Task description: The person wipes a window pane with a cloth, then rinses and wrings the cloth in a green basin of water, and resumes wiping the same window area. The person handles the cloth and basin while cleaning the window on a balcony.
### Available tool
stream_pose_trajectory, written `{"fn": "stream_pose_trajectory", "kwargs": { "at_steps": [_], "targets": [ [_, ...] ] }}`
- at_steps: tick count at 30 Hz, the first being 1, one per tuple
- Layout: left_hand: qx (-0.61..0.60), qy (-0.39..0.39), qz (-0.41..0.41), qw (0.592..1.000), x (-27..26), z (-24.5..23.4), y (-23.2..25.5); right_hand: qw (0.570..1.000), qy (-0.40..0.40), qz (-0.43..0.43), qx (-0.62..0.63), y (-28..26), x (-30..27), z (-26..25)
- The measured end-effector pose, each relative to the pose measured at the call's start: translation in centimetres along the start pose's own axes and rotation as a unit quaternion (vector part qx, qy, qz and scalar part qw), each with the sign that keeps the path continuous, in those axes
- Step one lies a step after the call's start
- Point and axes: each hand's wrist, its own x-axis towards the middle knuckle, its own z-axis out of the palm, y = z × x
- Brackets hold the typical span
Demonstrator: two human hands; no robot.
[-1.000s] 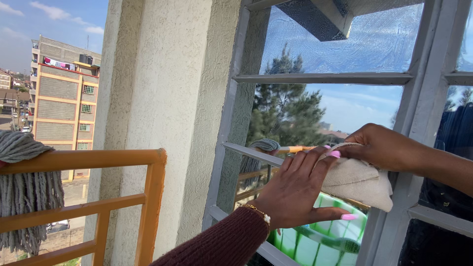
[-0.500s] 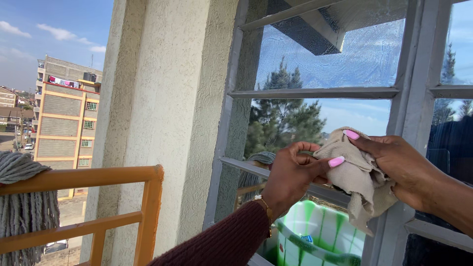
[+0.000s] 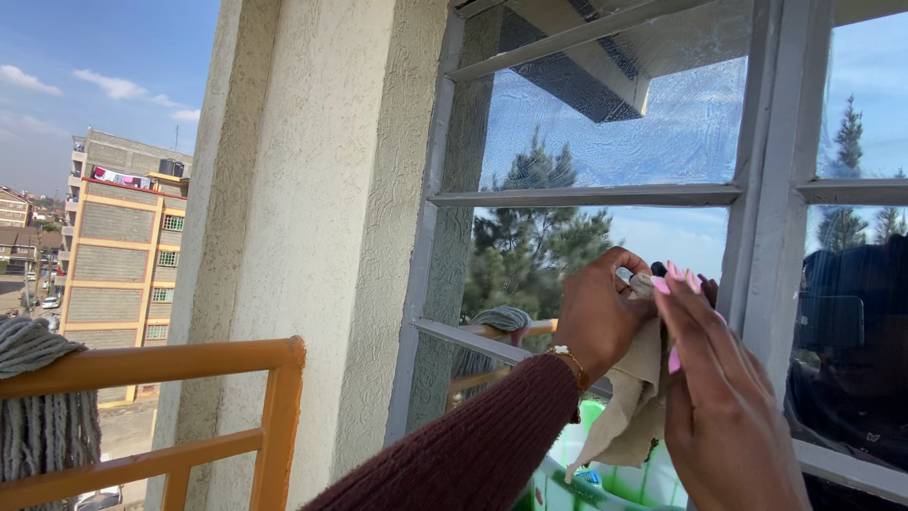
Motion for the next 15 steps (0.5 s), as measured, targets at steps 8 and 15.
{"fn": "stream_pose_trajectory", "kwargs": {
  "at_steps": [8, 15],
  "targets": [
    [0.03, -0.015, 0.023, 0.999, 0.9, 1.0, -0.6, 0.999, 0.007, -0.006, 0.032, 4.4, -3.7, 8.4],
    [0.052, -0.014, 0.076, 0.996, 0.4, 0.0, -0.1, 0.985, 0.093, -0.095, -0.112, 7.3, -2.4, 12.2]
  ]
}}
